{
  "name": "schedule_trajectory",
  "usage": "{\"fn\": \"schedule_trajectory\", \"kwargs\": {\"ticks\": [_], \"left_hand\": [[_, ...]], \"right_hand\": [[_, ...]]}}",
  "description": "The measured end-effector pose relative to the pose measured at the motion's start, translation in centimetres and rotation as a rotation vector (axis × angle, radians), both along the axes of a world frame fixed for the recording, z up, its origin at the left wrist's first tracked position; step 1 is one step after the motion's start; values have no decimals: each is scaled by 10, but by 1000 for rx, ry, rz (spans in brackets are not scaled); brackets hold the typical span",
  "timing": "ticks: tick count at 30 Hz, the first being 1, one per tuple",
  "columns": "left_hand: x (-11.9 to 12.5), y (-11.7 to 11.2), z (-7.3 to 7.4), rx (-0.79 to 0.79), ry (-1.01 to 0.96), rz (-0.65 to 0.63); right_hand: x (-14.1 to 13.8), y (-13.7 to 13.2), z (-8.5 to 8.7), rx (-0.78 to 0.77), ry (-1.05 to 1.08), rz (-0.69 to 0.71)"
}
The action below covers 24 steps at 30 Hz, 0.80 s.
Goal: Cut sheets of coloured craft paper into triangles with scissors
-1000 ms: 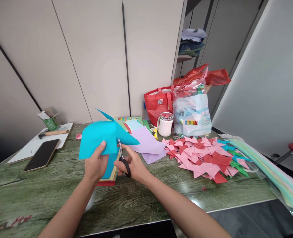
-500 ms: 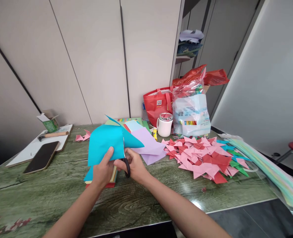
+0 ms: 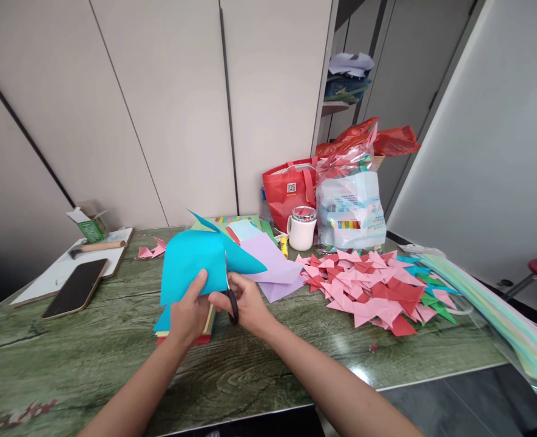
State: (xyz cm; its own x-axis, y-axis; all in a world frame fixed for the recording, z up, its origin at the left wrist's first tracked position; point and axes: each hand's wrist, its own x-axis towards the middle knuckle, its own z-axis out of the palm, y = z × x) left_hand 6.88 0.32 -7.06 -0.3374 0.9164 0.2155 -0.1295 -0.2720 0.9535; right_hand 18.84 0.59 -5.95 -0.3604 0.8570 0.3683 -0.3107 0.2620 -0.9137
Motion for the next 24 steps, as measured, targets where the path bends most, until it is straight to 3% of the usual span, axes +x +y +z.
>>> {"fn": "schedule_trajectory", "kwargs": {"ticks": [5,15,24], "left_hand": [[0,-5,5,-57,65,39],[1,-3,-1,-5,5,-16],[3,-4,6,-46,55,14]], "right_hand": [[-1,0,0,-15,7,-7],[-1,-1,1,-34,16,-17],[-1,-1,-1,-56,2,-26]]}}
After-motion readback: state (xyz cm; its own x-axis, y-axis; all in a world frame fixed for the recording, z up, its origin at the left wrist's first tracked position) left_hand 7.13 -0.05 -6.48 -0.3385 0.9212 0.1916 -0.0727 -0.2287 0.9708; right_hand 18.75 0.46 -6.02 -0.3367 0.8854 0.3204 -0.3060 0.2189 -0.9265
